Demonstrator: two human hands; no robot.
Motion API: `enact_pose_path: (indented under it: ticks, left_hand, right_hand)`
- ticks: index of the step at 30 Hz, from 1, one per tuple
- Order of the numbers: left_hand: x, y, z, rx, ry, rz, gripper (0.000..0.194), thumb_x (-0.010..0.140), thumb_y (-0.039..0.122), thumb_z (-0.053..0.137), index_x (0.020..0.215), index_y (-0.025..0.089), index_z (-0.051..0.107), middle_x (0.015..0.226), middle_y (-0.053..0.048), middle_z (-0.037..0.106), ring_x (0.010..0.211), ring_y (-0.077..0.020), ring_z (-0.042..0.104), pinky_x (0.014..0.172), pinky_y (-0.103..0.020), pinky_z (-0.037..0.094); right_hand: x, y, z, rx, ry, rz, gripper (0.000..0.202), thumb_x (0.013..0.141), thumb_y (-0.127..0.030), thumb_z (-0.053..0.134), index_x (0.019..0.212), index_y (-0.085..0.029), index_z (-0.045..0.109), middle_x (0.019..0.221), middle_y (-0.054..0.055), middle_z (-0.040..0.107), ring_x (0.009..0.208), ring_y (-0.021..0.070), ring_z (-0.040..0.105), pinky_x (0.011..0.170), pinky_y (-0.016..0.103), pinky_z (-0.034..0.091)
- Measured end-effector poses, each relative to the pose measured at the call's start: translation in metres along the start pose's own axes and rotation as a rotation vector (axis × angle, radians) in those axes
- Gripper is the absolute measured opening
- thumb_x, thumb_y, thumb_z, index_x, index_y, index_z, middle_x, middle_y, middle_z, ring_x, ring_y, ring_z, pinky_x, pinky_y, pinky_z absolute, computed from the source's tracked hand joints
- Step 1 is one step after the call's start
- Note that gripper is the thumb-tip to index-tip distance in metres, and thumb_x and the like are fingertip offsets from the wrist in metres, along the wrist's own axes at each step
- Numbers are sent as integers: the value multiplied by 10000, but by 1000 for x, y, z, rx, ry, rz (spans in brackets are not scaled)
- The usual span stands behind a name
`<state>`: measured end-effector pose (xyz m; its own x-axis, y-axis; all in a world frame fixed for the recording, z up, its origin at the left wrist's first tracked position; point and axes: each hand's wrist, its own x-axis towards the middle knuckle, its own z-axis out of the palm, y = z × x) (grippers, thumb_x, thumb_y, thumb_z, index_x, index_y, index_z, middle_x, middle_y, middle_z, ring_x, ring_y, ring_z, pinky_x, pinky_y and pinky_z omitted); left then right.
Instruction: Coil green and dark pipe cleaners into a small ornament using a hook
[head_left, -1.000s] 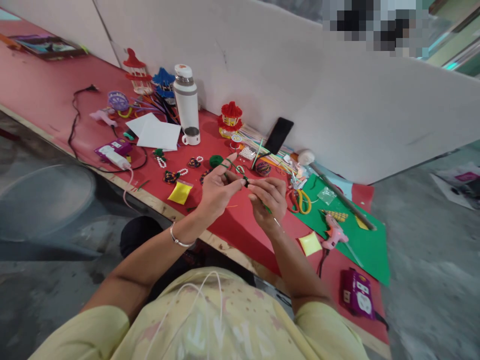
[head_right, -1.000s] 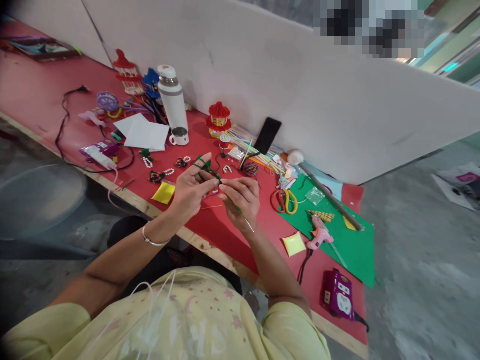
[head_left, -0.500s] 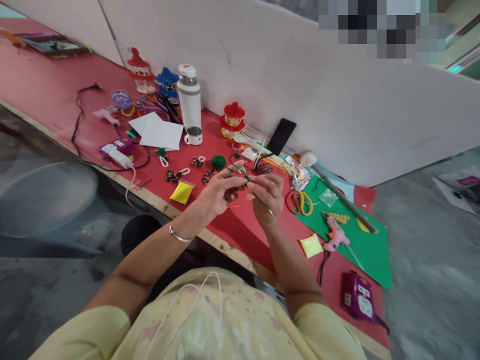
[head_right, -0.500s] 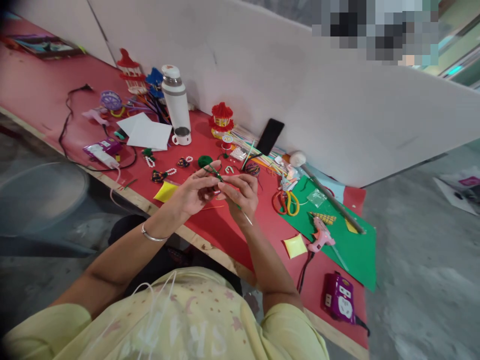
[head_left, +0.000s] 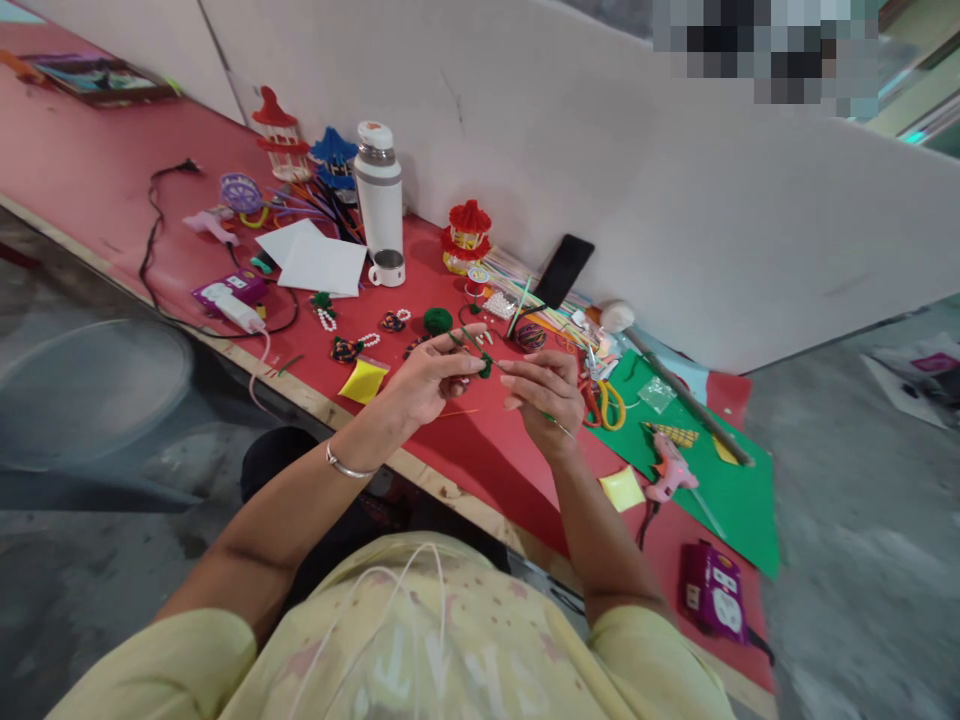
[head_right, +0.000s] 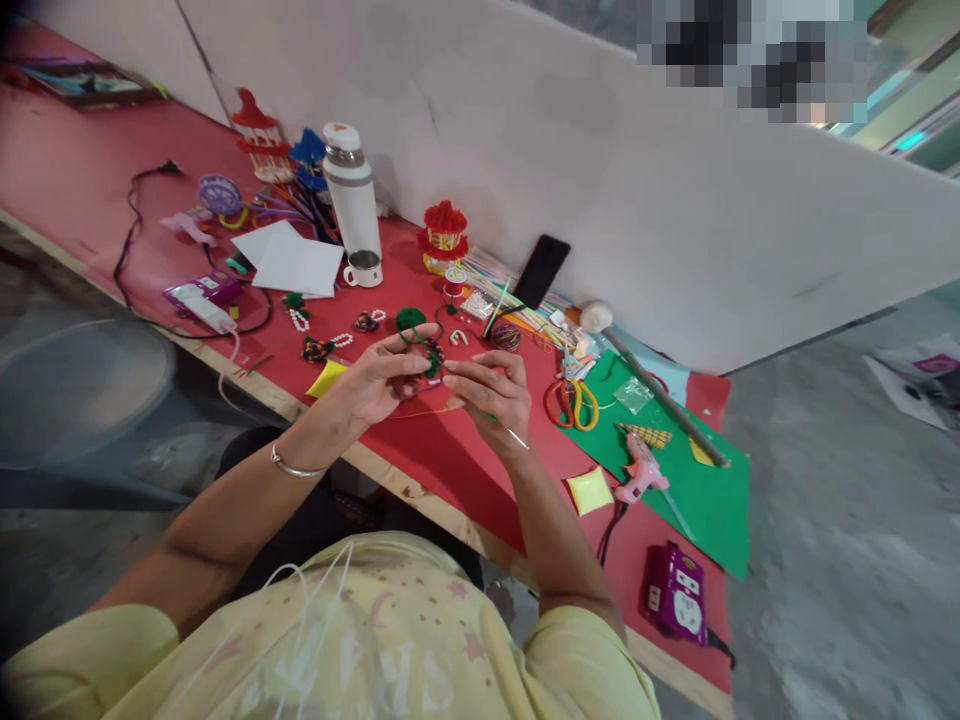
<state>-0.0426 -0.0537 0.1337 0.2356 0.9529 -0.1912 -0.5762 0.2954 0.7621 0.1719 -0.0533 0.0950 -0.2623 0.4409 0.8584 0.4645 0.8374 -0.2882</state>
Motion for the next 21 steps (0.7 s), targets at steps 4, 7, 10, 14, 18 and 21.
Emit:
enact_pose_path:
  ticks: [4, 7, 10, 14, 18, 21]
  left_hand:
    - [-1, 0, 0, 60, 10, 67, 578, 569, 186, 956, 1131, 183, 820, 628, 55, 652, 471, -57, 529, 448, -190, 337]
    - [-2, 1, 2, 124, 26, 133, 594, 553, 188, 961, 1130, 178, 819, 591, 67, 623, 463, -63, 529, 435, -195, 310]
    - [-2, 3, 4, 156, 33, 146, 577, 559, 188, 948, 1120, 162, 818, 582, 59, 632, 443, -59, 507, 430, -198, 310]
    - [-1, 6, 3, 148, 6, 119, 561, 568, 169, 932, 1118, 156, 821, 586, 49, 650, 438, -65, 511, 436, -205, 350]
    - [0, 6, 3, 151, -10, 98, 546, 576, 174, 929, 1113, 158, 831, 601, 32, 670, 435, -64, 506, 429, -203, 348]
    - [0, 6, 2, 155, -8, 85, 522, 576, 170, 924, 1090, 158, 839, 611, 25, 673, 432, -56, 490, 422, -200, 328]
  right_hand:
    - [-3, 3, -4, -27, -31, -8, 356, 908, -347, 829, 1251, -434, 786, 1208, -25, 861, 1136, 260, 710, 928, 478, 631]
    - [-2, 2, -9, -58, -72, -27, 376, 907, -306, 835, 1260, -427, 781, 1249, -28, 852, 1154, 256, 715, 928, 473, 637]
    - [3, -4, -14, -53, -83, -66, 397, 913, -287, 834, 1286, -405, 768, 1249, -23, 853, 1152, 244, 726, 942, 460, 632]
    - [13, -12, -20, -16, -82, -82, 333, 940, -295, 807, 1260, -380, 777, 1181, -14, 872, 1087, 230, 747, 932, 443, 624]
    - [19, -16, -24, 120, -96, 41, 209, 994, -369, 739, 1192, -373, 805, 1132, -2, 881, 1022, 238, 757, 934, 487, 619]
    - [21, -18, -25, 262, -60, 199, 177, 1030, -399, 679, 1112, -354, 829, 1057, 9, 886, 975, 240, 749, 909, 503, 621]
